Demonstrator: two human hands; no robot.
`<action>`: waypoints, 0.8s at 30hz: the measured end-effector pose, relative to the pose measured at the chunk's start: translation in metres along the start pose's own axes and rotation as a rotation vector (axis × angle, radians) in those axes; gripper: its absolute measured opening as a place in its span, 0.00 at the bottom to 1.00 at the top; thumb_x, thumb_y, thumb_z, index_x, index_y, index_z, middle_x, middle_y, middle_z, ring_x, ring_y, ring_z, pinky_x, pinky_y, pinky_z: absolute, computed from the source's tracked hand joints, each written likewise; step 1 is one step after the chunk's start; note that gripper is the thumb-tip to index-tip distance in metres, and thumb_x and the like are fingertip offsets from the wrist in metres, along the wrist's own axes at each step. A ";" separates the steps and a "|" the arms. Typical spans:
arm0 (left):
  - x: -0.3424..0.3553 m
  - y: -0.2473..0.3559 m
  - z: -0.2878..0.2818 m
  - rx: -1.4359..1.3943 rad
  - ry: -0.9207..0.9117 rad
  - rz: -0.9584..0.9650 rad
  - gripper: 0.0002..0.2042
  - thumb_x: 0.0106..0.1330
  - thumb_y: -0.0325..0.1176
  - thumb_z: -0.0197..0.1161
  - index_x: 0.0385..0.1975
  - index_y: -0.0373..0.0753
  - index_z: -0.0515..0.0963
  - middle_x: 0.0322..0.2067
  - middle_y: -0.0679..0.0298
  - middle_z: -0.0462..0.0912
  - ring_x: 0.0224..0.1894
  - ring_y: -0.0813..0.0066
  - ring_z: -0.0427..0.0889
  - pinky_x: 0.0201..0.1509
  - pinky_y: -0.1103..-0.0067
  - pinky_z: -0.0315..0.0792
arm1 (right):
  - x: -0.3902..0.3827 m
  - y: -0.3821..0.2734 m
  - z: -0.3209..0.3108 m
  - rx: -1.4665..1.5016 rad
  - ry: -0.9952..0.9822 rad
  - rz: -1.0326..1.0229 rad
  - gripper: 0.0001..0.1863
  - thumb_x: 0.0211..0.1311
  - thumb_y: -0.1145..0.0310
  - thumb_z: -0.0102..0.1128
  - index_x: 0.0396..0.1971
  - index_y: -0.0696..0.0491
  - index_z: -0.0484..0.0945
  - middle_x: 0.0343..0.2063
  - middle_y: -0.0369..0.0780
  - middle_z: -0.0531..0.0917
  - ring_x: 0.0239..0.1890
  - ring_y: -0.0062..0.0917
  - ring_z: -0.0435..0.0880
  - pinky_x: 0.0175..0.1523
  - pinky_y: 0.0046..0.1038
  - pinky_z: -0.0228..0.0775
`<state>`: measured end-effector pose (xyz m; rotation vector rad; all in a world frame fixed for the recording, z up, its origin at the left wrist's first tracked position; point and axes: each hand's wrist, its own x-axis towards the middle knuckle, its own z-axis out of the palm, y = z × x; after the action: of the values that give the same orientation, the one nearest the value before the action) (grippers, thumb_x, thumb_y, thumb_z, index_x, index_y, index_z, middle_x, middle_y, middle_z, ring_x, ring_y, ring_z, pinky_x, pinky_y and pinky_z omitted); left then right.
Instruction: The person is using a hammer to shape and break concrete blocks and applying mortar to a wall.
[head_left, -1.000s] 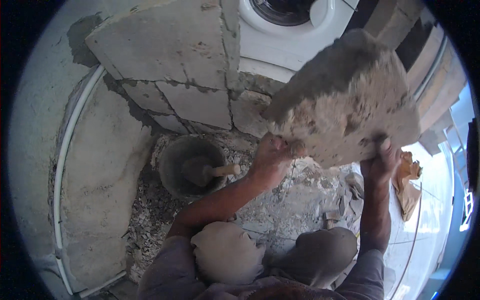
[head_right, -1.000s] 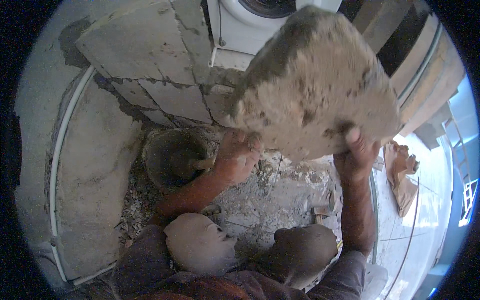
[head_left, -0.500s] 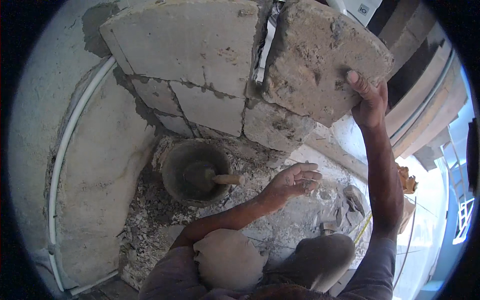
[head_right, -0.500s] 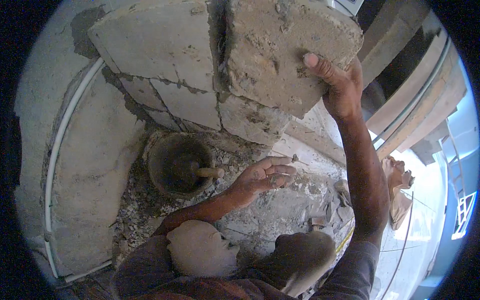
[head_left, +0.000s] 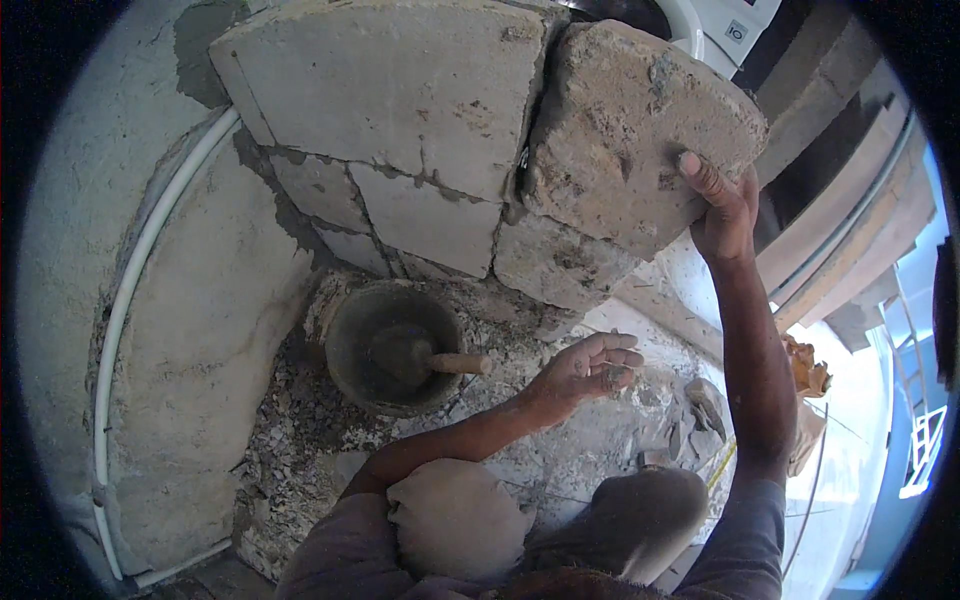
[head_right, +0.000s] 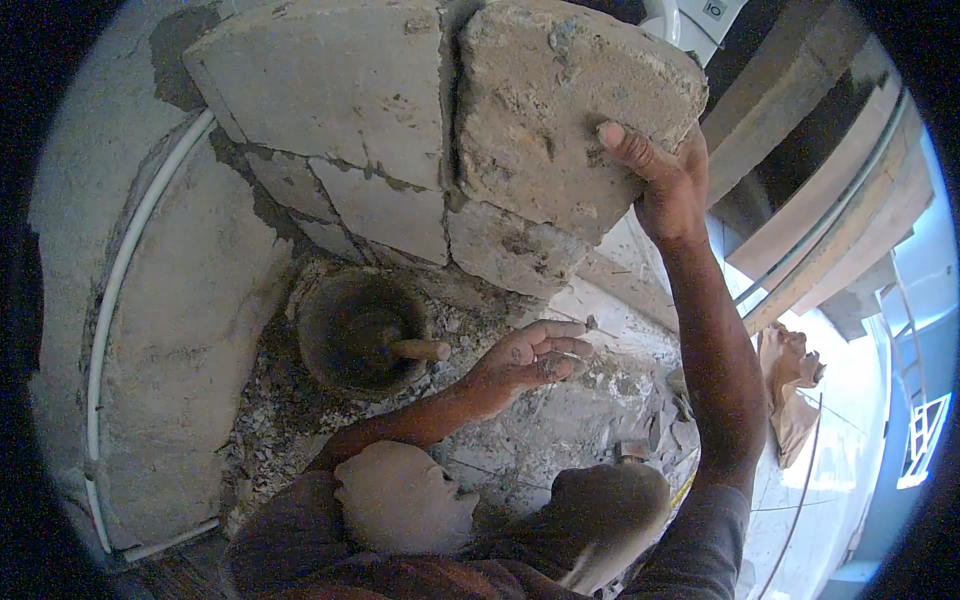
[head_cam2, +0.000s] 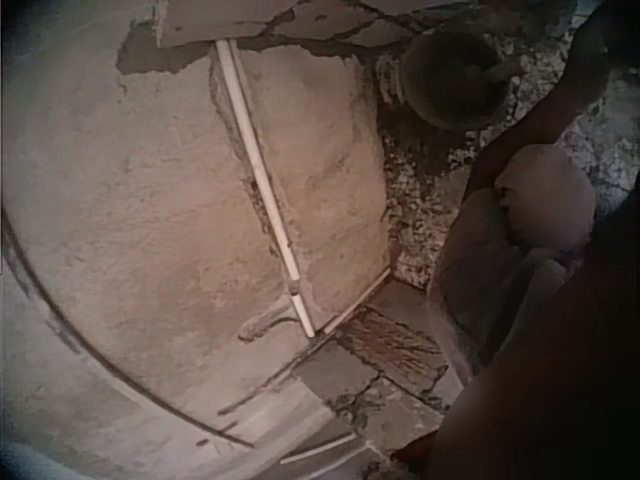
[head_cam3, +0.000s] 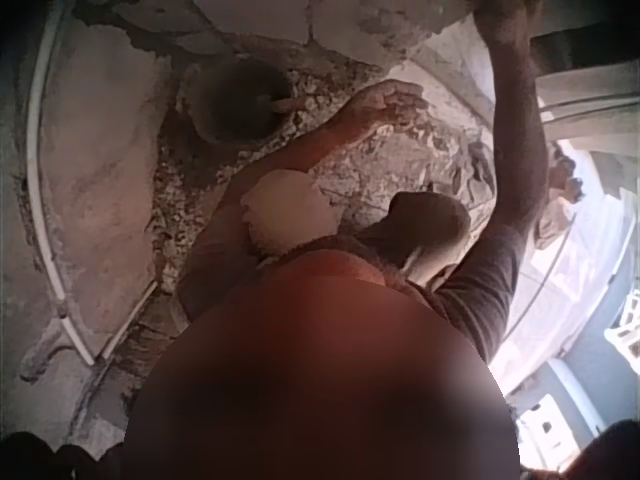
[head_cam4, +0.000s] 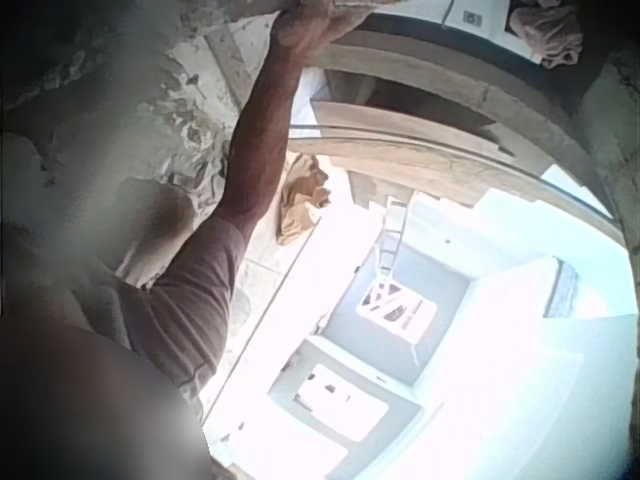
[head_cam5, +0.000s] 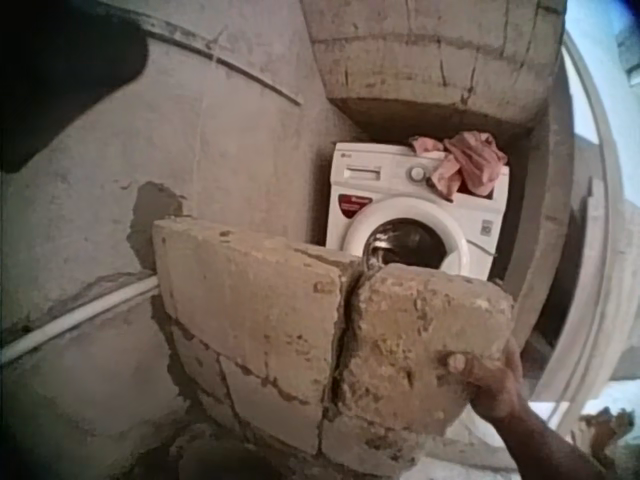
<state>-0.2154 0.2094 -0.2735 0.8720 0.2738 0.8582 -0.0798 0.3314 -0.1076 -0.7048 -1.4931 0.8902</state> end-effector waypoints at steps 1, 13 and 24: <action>0.000 0.000 0.000 0.008 -0.005 0.005 0.34 0.58 0.44 0.61 0.58 0.31 0.56 0.53 0.50 0.67 0.55 0.62 0.69 0.58 0.71 0.63 | -0.001 -0.001 0.001 0.000 0.000 0.001 0.34 0.46 0.62 0.69 0.51 0.60 0.64 0.43 0.44 0.75 0.44 0.32 0.76 0.48 0.32 0.69; -0.005 -0.004 0.005 0.037 -0.027 -0.019 0.34 0.57 0.44 0.62 0.58 0.31 0.57 0.53 0.51 0.68 0.55 0.65 0.68 0.59 0.72 0.63 | -0.004 -0.001 0.007 -0.082 -0.033 0.027 0.39 0.44 0.59 0.71 0.53 0.59 0.61 0.44 0.45 0.76 0.45 0.32 0.77 0.49 0.30 0.70; -0.038 0.065 -0.026 0.312 0.067 0.116 0.23 0.60 0.35 0.58 0.53 0.31 0.64 0.48 0.56 0.73 0.48 0.69 0.74 0.54 0.73 0.67 | -0.063 0.003 -0.088 -0.250 -0.083 0.005 0.36 0.60 0.50 0.52 0.59 0.62 0.56 0.57 0.47 0.65 0.59 0.35 0.64 0.61 0.40 0.55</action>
<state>-0.2896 0.2175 -0.2451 1.1593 0.4264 0.9694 0.0147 0.2918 -0.1427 -0.8629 -1.6956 0.7506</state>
